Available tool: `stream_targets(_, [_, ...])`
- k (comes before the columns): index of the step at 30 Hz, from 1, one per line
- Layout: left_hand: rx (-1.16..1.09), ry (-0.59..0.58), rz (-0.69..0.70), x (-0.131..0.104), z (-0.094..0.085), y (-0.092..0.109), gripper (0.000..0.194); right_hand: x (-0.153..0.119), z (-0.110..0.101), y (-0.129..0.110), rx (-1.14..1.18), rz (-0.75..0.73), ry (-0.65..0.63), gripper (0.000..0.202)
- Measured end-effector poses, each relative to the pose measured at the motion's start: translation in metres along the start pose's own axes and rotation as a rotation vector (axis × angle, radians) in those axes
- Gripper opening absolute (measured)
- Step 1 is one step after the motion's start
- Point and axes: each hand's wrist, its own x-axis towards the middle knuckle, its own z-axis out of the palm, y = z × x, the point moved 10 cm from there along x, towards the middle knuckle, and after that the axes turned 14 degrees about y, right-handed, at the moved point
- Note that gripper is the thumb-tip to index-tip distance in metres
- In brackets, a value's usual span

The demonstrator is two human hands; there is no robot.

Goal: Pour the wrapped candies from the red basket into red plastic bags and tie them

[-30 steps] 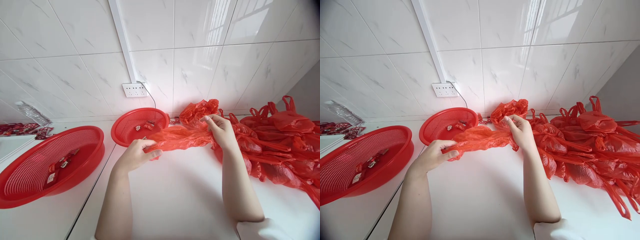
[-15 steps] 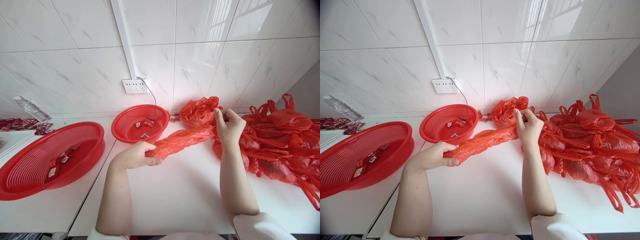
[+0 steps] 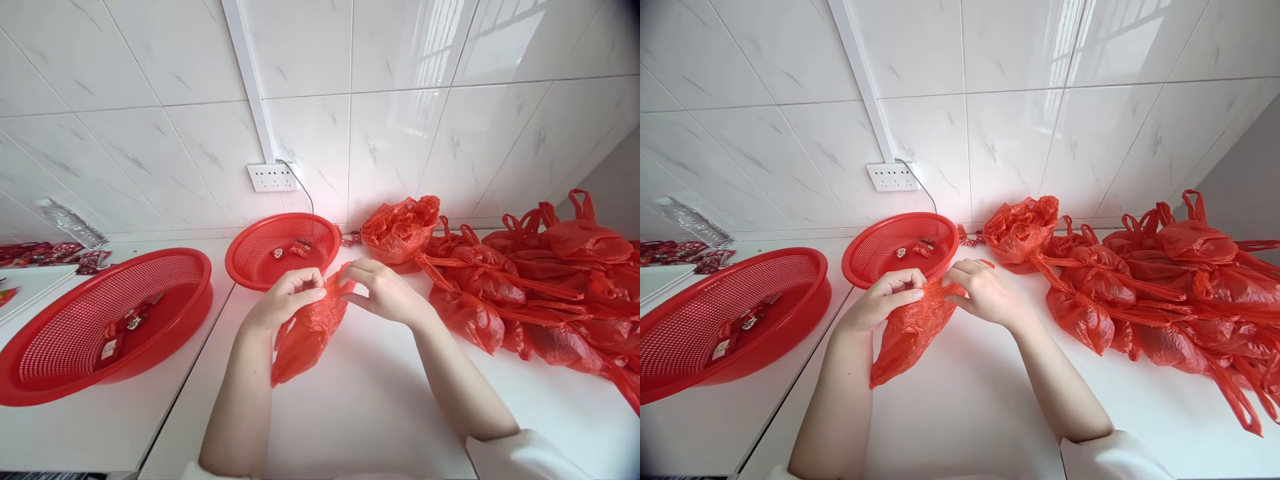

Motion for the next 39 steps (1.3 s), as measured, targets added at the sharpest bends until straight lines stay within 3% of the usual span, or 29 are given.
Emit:
stream_targets(3, [-0.015,-0.01,0.014,0.001,-0.001,0.0,0.03,0.002,0.006,0.008,0.015,0.033,0.042,0.029])
stream_targets(8, [0.059,0.022,-0.04,0.0,-0.005,-0.006,0.02,0.003,0.0,0.018,-0.034,0.059,0.069,0.002])
stream_targets(11, [0.17,0.043,-0.072,0.001,-0.008,-0.014,0.026,0.001,-0.004,0.022,-0.039,0.071,0.06,0.004])
stream_targets(15, [0.227,0.039,-0.045,0.002,-0.006,-0.015,0.02,-0.001,0.013,0.017,0.013,0.006,-0.057,0.026])
stream_targets(20, [0.226,0.064,-0.05,0.0,-0.009,-0.015,0.017,0.001,0.028,0.02,0.025,-0.016,-0.08,0.013])
stream_targets(25, [0.346,0.132,-0.081,-0.001,-0.025,-0.023,0.022,0.002,0.009,0.023,0.055,-0.011,0.017,0.013])
stream_targets(29, [0.382,0.033,-0.108,0.001,-0.014,-0.033,0.021,-0.001,-0.005,0.027,0.1,0.056,0.074,0.012])
stream_targets(31, [0.403,0.008,-0.108,0.002,-0.008,-0.033,0.02,-0.002,-0.001,0.026,0.102,0.072,0.029,0.009])
stream_targets(35, [0.363,0.132,-0.076,0.005,-0.011,-0.021,0.02,-0.003,0.021,0.015,0.076,-0.023,-0.13,0.019])
stream_targets(39, [0.338,0.139,-0.082,0.002,-0.013,-0.02,0.025,0.0,0.024,0.013,0.048,-0.062,-0.095,0.017])
